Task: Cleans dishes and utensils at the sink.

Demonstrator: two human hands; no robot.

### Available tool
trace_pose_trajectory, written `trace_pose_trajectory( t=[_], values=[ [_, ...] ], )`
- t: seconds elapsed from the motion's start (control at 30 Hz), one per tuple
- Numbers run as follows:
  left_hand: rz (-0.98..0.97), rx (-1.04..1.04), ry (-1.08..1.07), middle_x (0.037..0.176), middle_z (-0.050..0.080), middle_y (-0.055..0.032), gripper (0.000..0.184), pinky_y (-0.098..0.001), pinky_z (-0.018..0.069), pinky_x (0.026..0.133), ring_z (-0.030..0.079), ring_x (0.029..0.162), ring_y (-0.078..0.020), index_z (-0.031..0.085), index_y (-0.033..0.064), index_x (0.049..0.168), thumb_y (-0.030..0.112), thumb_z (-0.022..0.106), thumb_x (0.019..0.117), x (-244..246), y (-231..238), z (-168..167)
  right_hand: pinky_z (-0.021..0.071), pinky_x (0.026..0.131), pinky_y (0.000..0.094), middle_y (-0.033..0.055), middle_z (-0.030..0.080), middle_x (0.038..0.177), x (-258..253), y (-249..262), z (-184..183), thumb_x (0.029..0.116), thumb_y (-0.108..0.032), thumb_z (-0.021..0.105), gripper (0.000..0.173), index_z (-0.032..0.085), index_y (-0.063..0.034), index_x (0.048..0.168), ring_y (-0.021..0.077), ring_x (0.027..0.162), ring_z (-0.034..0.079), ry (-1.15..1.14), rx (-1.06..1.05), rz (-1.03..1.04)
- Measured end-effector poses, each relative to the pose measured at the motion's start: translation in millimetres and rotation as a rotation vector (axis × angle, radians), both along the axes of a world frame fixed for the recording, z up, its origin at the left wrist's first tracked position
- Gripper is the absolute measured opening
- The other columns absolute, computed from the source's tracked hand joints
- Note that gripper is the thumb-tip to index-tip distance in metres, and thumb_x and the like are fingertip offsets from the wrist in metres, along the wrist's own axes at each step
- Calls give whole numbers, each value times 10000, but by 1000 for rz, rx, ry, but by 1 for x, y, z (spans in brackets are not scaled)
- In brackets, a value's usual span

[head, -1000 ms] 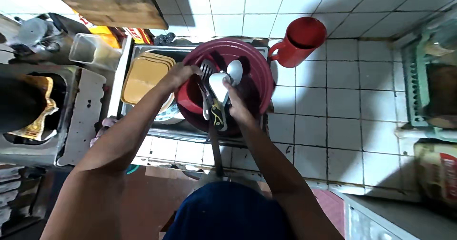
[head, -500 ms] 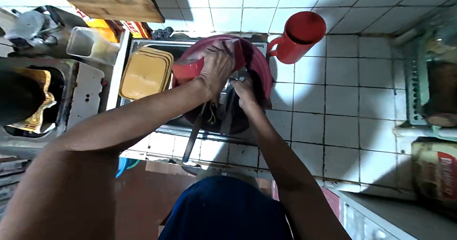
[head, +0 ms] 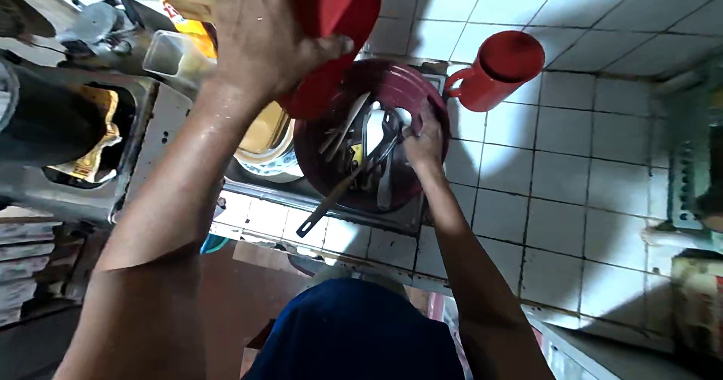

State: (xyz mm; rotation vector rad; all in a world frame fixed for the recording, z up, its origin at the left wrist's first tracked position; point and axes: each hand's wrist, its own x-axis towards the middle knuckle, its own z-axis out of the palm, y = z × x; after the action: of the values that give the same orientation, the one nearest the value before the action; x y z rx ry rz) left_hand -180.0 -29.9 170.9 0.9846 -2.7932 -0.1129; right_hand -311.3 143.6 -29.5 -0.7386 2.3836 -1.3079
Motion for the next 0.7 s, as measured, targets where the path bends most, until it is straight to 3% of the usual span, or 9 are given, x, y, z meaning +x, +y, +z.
trace_pose_trajectory(
  t=[0.03, 0.13, 0.2, 0.27, 0.4, 0.47, 0.57, 0.63, 0.7],
  values=[
    [41, 114, 63, 1259, 634, -281, 915, -688, 422, 992, 601, 1200, -465, 559, 2, 1363, 734, 619, 817, 8, -11, -7, 320, 1226, 424, 230, 418, 1582, 0, 5, 0, 973, -35, 583, 592, 402, 52, 1530, 308, 1484, 399, 28, -29, 11],
    [142, 562, 261, 1096, 691, -157, 666, -508, 580, 863, 703, 935, -251, 609, 49, 1299, 612, 611, 942, 29, -35, -48, 371, 1189, 457, 221, 499, 1524, 5, 17, 0, 991, -56, 575, 491, 511, 28, 1471, 317, 1433, 470, 18, -61, 32],
    [196, 807, 356, 1083, 686, -108, 551, -430, 570, 852, 676, 925, -172, 625, 45, 1278, 527, 556, 1020, 37, -33, -73, 398, 1167, 470, 222, 539, 1487, 10, 22, 0, 985, -44, 573, 473, 535, 34, 1449, 322, 1394, 513, 13, -93, 62],
    [244, 973, 393, 1133, 688, -101, 545, -410, 560, 925, 671, 1005, -147, 619, 21, 1284, 500, 499, 1055, 43, -31, -95, 430, 1120, 524, 201, 527, 1507, 22, 32, 4, 1016, -77, 569, 473, 514, 4, 1478, 356, 1359, 537, 6, -86, 109],
    [323, 1180, 406, 1126, 703, -115, 619, -428, 577, 894, 689, 997, -178, 599, 24, 1306, 563, 418, 1062, 50, -35, -131, 489, 1044, 560, 134, 527, 1525, 35, 36, 7, 1038, -139, 567, 487, 493, -74, 1515, 345, 1293, 592, 30, -3, 127],
    [323, 1183, 397, 1143, 695, -143, 620, -452, 564, 922, 683, 1022, -205, 610, 13, 1295, 555, 414, 1067, 50, -33, -142, 474, 1059, 573, 131, 519, 1535, 36, 31, 7, 1024, -110, 577, 498, 495, -76, 1514, 338, 1316, 579, 77, 4, 127],
    [238, 973, 269, 1172, 673, -237, 618, -563, 505, 978, 655, 1095, -334, 627, -27, 1279, 529, 457, 1066, 50, -30, -154, 478, 1080, 543, 130, 556, 1500, 39, 27, 5, 977, -30, 595, 532, 521, -93, 1500, 315, 1327, 580, 194, -6, 151],
    [188, 714, 158, 1058, 691, -274, 609, -636, 507, 932, 677, 1044, -420, 680, -63, 1116, 509, 475, 1066, 49, -25, -152, 481, 1083, 526, 195, 585, 1452, 45, 23, 3, 947, -5, 566, 513, 553, -28, 1459, 346, 1311, 593, 317, -37, 189],
    [155, 592, 129, 1018, 708, -263, 593, -639, 521, 912, 689, 1031, -427, 710, -45, 1045, 503, 485, 1064, 53, -18, -140, 442, 1134, 493, 265, 561, 1449, 52, 20, 4, 963, -5, 529, 482, 535, 56, 1441, 376, 1347, 562, 367, -52, 245]
  ],
)
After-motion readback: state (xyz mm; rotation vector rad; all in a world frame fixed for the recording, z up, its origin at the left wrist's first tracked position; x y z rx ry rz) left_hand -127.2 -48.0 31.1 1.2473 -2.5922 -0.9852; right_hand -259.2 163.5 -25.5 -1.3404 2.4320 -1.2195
